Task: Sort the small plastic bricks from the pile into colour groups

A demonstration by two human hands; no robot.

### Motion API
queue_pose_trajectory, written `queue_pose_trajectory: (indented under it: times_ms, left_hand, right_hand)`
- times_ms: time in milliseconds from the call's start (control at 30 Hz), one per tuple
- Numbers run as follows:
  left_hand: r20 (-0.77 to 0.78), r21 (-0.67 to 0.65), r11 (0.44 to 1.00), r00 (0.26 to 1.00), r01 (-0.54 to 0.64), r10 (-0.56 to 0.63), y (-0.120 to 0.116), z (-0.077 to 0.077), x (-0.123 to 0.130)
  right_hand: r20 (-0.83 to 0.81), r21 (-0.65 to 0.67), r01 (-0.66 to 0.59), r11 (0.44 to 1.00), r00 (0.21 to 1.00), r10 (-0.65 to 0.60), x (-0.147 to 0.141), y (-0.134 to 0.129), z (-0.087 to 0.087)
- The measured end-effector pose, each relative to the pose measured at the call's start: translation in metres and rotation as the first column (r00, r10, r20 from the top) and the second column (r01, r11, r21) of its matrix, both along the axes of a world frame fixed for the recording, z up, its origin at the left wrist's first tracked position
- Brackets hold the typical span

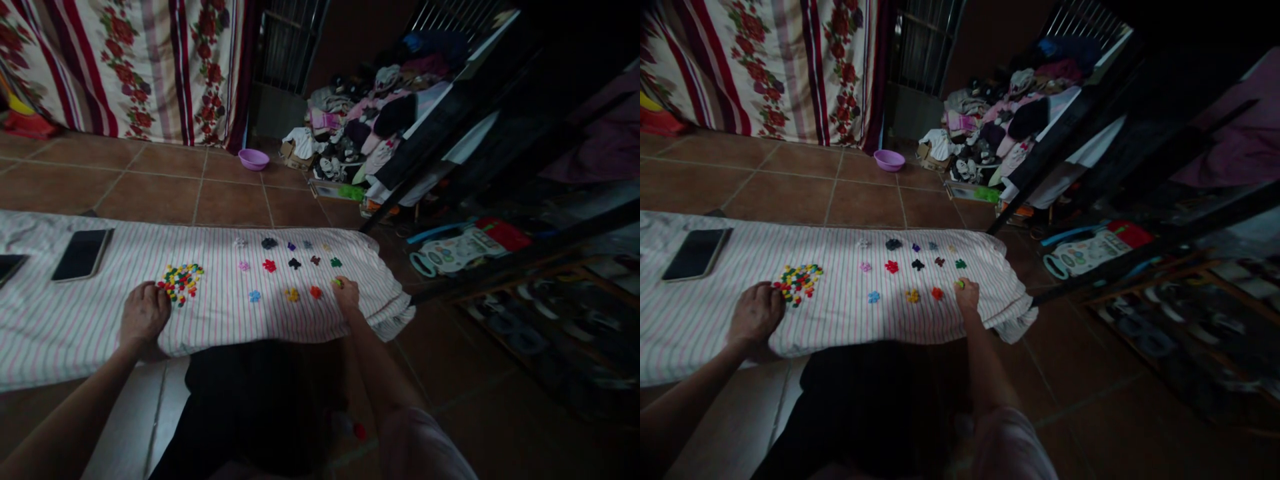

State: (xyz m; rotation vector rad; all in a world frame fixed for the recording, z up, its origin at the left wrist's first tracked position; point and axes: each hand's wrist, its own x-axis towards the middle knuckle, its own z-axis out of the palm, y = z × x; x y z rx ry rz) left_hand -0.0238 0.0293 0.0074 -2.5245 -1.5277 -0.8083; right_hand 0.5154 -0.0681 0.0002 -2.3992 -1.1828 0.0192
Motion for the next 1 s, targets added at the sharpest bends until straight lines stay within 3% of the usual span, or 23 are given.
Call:
queue_pose_trajectory:
  times_ms: [133,367,600,733,867,1000]
  left_hand:
    - [-0.167,0.084,0.994,0.983,-0.066,0.080,-0.002,0.002,0.003]
    - [-0.212,0.192,0.980,0.972,-0.061,0.102,-0.003,0.004,0.004]
    - [-0.214,0.173,0.983,0.972,-0.062,0.099,-0.002,0.003,0.004]
    - [-0.145,0.122,0.991,0.987,-0.047,0.064,-0.002,0.003,0.003]
    - [-0.172,0.140,0.989,0.983,-0.037,0.061,-0.002,0.003,0.002]
    - [-0.239,0.162,0.986,0.968,-0.038,0.076,-0.002,0.003,0.002]
  right_hand:
    - [0.034,0.007,-0.012,1.000,0.999,0.012,-0.003,0.001,-0.001]
    - [0.064,0.043,-0.024,0.999,0.998,0.021,-0.005,0.007,-0.002]
    - [0.082,0.052,0.015,0.999,0.996,-0.019,-0.002,0.008,0.003]
    - [0.087,-0.018,0.012,1.000,0.996,-0.011,-0.006,0.006,0.012]
    - [0.107,-0.079,0.044,0.996,0.994,-0.036,-0.009,0.008,0.021]
    - [0.174,-0.024,-0.057,0.998,0.983,0.061,-0.014,0.012,0.024]
